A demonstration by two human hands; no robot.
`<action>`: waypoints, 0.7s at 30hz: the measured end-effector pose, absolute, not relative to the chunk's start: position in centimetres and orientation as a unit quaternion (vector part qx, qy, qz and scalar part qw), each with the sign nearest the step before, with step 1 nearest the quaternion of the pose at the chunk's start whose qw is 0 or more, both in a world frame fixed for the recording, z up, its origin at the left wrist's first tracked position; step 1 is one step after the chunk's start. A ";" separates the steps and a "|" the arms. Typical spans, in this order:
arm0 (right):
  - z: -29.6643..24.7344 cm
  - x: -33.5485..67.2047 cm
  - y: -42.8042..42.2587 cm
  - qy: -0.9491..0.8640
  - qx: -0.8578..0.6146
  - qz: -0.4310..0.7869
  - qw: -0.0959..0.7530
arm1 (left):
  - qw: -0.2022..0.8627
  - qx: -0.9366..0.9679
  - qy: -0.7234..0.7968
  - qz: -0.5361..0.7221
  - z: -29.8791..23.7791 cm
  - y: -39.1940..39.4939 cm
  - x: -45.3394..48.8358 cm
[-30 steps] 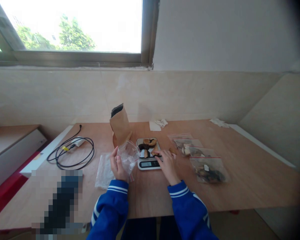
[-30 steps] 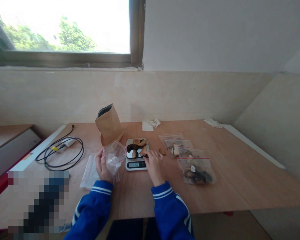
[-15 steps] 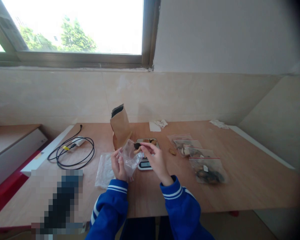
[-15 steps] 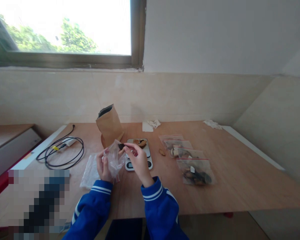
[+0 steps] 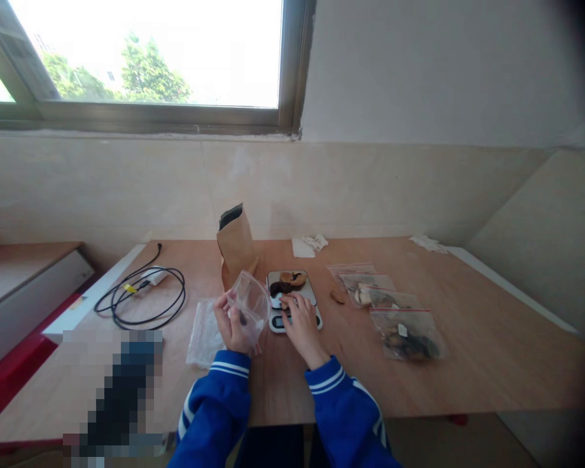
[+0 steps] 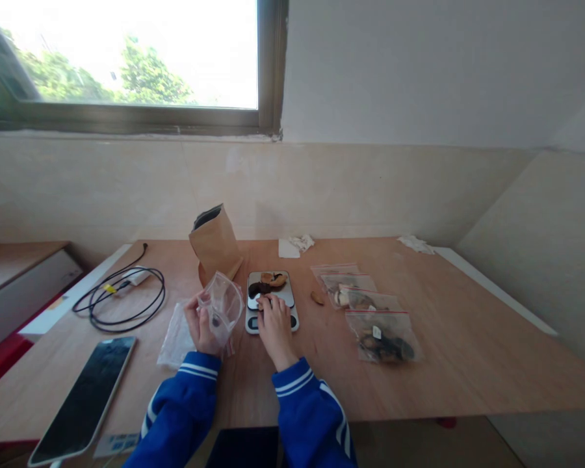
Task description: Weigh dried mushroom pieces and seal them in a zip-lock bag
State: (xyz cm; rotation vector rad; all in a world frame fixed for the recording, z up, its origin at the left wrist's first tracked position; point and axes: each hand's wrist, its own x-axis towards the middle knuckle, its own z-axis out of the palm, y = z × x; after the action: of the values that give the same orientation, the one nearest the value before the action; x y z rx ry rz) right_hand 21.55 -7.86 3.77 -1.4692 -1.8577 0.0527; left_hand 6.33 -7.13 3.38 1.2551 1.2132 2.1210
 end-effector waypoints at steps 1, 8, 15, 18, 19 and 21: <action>3.7 21.6 -7.8 -0.726 -0.572 0.026 0.381 | 0.185 0.448 0.433 0.760 3.4 -7.2 6.3; 6.4 22.3 -7.4 -0.629 -0.576 0.163 0.496 | 0.184 0.467 0.444 0.742 3.6 -7.5 6.1; 12.2 21.2 -8.5 -0.630 -0.466 0.285 0.553 | 0.153 0.505 0.443 0.725 3.7 -7.7 6.1; 12.2 20.9 -8.6 -0.636 -0.495 0.261 0.532 | 0.146 0.503 0.446 0.726 3.7 -7.6 6.1; 11.7 20.9 -8.3 -0.628 -0.512 0.237 0.536 | 0.147 0.502 0.448 0.725 3.6 -7.6 6.1; 10.1 21.2 -7.5 -0.628 -0.539 0.173 0.533 | 0.154 0.504 0.451 0.720 3.7 -7.6 6.2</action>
State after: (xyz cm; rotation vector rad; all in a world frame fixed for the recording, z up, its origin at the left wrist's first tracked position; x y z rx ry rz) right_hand 21.16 -7.46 10.13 -1.2852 -1.4982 0.4126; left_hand 6.16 -7.63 3.67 1.4447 1.2911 2.0648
